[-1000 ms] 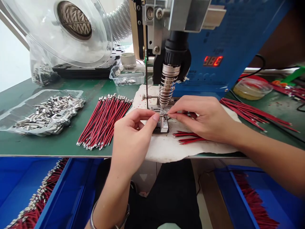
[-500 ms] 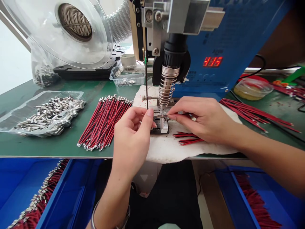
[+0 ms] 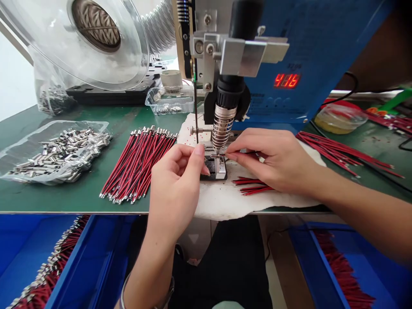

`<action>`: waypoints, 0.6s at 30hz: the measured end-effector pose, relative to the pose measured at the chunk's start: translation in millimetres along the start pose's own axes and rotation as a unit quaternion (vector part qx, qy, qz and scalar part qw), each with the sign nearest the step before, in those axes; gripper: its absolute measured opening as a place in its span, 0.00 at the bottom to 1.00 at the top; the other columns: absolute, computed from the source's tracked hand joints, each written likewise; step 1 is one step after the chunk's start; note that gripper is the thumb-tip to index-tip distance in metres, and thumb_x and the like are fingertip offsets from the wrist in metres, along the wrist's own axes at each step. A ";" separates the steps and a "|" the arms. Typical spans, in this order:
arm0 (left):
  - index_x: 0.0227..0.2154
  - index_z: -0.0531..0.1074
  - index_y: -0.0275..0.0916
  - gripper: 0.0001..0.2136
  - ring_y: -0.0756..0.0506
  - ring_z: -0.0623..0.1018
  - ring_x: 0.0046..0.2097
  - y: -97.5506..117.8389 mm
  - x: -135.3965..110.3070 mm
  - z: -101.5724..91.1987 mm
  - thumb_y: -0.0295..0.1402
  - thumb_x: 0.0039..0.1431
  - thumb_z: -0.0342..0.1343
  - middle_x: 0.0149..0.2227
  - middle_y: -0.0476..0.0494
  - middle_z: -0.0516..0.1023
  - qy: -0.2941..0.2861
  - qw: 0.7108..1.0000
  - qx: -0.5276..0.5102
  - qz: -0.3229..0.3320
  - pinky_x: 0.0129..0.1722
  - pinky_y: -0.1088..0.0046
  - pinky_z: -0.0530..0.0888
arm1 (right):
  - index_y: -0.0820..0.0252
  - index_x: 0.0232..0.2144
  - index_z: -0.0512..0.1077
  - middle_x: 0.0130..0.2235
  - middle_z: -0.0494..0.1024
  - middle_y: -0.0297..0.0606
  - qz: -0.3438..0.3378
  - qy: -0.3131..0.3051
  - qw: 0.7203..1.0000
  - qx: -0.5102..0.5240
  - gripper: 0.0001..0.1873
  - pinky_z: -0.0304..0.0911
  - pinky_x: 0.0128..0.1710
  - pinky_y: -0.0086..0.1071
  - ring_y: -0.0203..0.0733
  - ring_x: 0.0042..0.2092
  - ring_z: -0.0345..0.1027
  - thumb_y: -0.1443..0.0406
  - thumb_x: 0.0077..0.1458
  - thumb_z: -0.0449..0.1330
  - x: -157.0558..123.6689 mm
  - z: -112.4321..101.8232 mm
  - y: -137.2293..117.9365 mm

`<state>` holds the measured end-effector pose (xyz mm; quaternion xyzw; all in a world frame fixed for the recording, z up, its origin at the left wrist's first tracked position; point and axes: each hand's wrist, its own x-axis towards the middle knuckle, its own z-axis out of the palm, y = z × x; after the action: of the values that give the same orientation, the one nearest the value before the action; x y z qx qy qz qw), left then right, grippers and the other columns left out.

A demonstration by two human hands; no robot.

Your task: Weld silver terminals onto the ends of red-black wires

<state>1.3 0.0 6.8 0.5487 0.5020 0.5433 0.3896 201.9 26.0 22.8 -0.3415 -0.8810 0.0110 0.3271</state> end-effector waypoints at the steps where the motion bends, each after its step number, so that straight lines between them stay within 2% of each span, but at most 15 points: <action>1: 0.24 0.71 0.37 0.14 0.57 0.54 0.19 0.5 -0.1 0.1 0.35 0.67 0.58 0.19 0.54 0.66 0.000 1.000 0.002 -0.001 0.23 0.79 0.63 | 0.60 0.38 0.79 0.35 0.81 0.36 0.001 0.002 1.000 0.001 0.07 0.66 0.35 0.32 0.38 0.35 0.75 0.71 0.64 0.59 0.1 0.0 -0.2; 8: 0.25 0.73 0.38 0.15 0.55 0.58 0.19 0.3 -1.0 -0.9 0.40 0.66 0.60 0.22 0.51 0.71 0.000 1.000 0.006 -0.006 0.21 0.76 0.60 | 0.55 0.37 0.78 0.35 0.81 0.35 0.005 0.004 1.000 0.009 0.09 0.66 0.33 0.33 0.39 0.34 0.74 0.70 0.64 0.59 0.1 -0.8 -1.6; 13: 0.24 0.72 0.38 0.16 0.54 0.62 0.21 -0.2 -1.0 -1.6 0.40 0.66 0.59 0.21 0.50 0.71 0.003 1.000 0.011 -0.005 0.21 0.75 0.61 | 0.54 0.37 0.78 0.35 0.82 0.34 0.021 0.009 1.000 0.016 0.08 0.65 0.29 0.33 0.38 0.31 0.72 0.70 0.63 0.60 -0.2 -1.1 -2.1; 18: 0.23 0.72 0.38 0.16 0.54 0.58 0.20 0.2 -0.8 -1.6 0.40 0.66 0.59 0.20 0.52 0.68 0.002 1.000 0.016 -0.004 0.23 0.75 0.63 | 0.55 0.37 0.78 0.35 0.83 0.34 0.025 0.011 0.999 0.023 0.06 0.66 0.29 0.33 0.37 0.31 0.72 0.69 0.62 0.61 0.5 -3.2 -3.1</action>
<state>-0.1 -0.9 6.9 0.5518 0.5135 0.5348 0.3819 201.7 23.3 26.3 -0.3562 -0.8680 0.0363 0.3440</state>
